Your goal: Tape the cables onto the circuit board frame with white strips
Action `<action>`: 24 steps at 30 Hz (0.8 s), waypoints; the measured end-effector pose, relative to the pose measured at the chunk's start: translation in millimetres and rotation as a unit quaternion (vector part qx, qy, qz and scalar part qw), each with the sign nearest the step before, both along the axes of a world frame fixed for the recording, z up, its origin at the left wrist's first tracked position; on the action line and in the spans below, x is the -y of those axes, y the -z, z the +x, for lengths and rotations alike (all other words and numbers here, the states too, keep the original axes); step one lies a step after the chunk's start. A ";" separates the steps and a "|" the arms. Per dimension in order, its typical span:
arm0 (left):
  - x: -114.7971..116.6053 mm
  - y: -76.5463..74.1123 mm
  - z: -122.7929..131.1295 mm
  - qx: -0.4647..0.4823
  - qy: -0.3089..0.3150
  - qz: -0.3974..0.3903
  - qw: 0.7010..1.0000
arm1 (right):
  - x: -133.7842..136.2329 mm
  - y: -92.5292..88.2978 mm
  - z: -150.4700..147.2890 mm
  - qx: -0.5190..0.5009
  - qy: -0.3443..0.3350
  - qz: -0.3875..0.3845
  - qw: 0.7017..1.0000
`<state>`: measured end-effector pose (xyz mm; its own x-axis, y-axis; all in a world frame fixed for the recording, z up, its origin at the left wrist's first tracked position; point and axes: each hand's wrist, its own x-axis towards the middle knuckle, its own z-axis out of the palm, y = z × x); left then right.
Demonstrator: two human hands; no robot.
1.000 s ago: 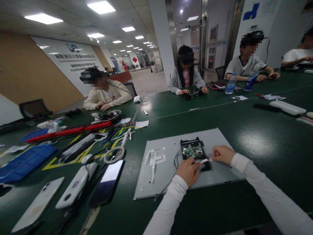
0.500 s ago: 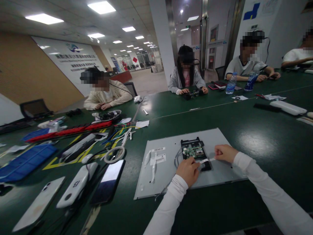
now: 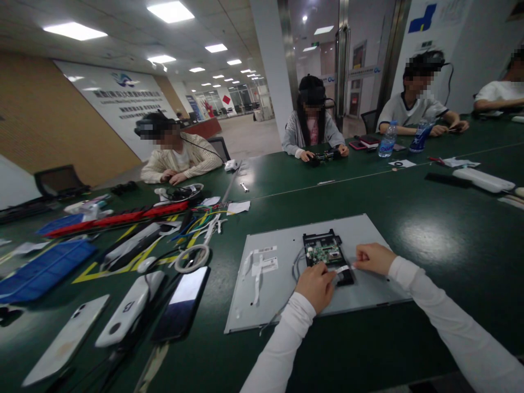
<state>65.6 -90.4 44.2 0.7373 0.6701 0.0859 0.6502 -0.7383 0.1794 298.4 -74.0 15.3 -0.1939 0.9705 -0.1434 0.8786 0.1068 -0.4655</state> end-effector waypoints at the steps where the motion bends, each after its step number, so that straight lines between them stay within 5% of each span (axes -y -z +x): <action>1: -0.2 0.1 -0.1 0.000 -0.001 0.000 1.000 | 0.1 0.0 -0.4 0.001 0.000 0.000 1.000; 12: -1.5 -1.4 -1.0 0.016 -0.009 -0.019 1.000 | -0.3 -2.5 1.2 -0.022 -0.003 -0.017 1.000; 17: -3.7 -0.6 -3.7 0.029 -0.016 -0.011 0.999 | -0.6 -3.1 -1.6 -0.044 0.037 0.047 0.997; 24: -25.1 -13.4 -34.2 0.048 -0.189 0.046 0.980 | -1.8 -2.7 -6.0 -0.070 0.068 0.072 0.993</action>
